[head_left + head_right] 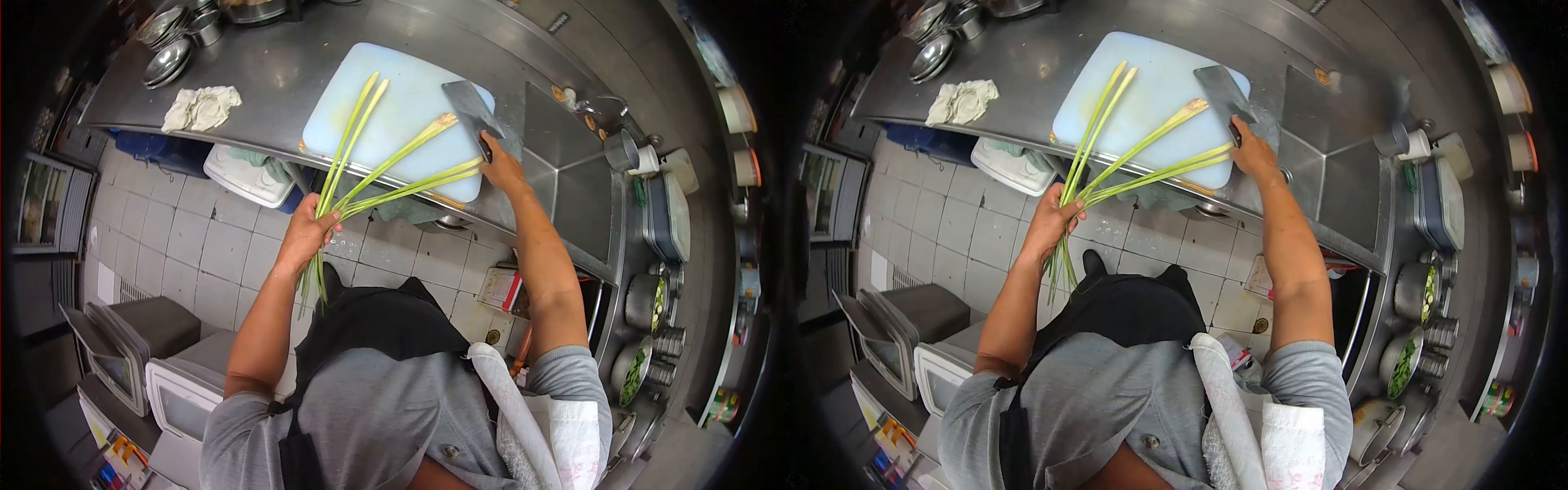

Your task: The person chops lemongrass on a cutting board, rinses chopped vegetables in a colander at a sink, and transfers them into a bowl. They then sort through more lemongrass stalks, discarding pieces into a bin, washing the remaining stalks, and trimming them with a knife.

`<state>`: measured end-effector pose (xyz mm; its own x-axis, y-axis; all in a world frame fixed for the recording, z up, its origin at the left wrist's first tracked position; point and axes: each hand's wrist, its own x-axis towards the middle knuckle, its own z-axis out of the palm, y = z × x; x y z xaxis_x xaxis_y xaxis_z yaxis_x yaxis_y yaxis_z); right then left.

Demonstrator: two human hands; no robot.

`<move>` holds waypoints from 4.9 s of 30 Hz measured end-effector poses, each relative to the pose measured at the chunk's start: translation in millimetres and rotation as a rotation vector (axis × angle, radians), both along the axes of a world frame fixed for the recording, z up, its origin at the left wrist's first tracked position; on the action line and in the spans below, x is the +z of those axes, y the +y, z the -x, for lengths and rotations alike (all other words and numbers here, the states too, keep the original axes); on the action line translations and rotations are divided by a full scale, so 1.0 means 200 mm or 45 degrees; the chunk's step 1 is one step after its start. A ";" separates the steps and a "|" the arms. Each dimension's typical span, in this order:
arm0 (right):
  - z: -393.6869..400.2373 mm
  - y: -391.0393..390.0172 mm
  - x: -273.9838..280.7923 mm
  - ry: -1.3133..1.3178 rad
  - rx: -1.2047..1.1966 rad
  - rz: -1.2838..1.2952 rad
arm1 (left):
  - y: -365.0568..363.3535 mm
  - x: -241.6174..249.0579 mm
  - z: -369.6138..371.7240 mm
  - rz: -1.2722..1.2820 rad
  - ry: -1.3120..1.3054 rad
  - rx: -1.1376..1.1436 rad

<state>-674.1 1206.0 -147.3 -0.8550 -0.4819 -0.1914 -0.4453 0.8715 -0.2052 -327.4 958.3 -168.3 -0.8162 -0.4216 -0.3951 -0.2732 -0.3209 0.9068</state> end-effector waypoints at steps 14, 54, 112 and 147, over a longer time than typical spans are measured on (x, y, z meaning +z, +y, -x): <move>-0.35 0.20 0.19 0.025 0.188 0.285 | -0.13 0.11 -0.14 -0.109 0.106 -0.312; -0.98 0.65 0.19 -0.115 -0.499 1.425 | -0.41 1.06 0.72 1.179 0.950 0.095; -0.71 0.30 0.45 -0.028 -0.244 0.616 | -0.18 -0.01 0.23 2.211 0.077 -0.715; -0.90 0.15 0.02 0.004 -0.142 0.429 | 0.01 -0.03 0.33 2.026 -0.039 -0.671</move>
<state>-494.4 1236.6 -142.3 -0.9063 -0.4213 -0.0351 -0.3523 0.7985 -0.4881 -392.6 960.0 -174.6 -0.9898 -0.0916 0.1094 -0.0672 0.9756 0.2092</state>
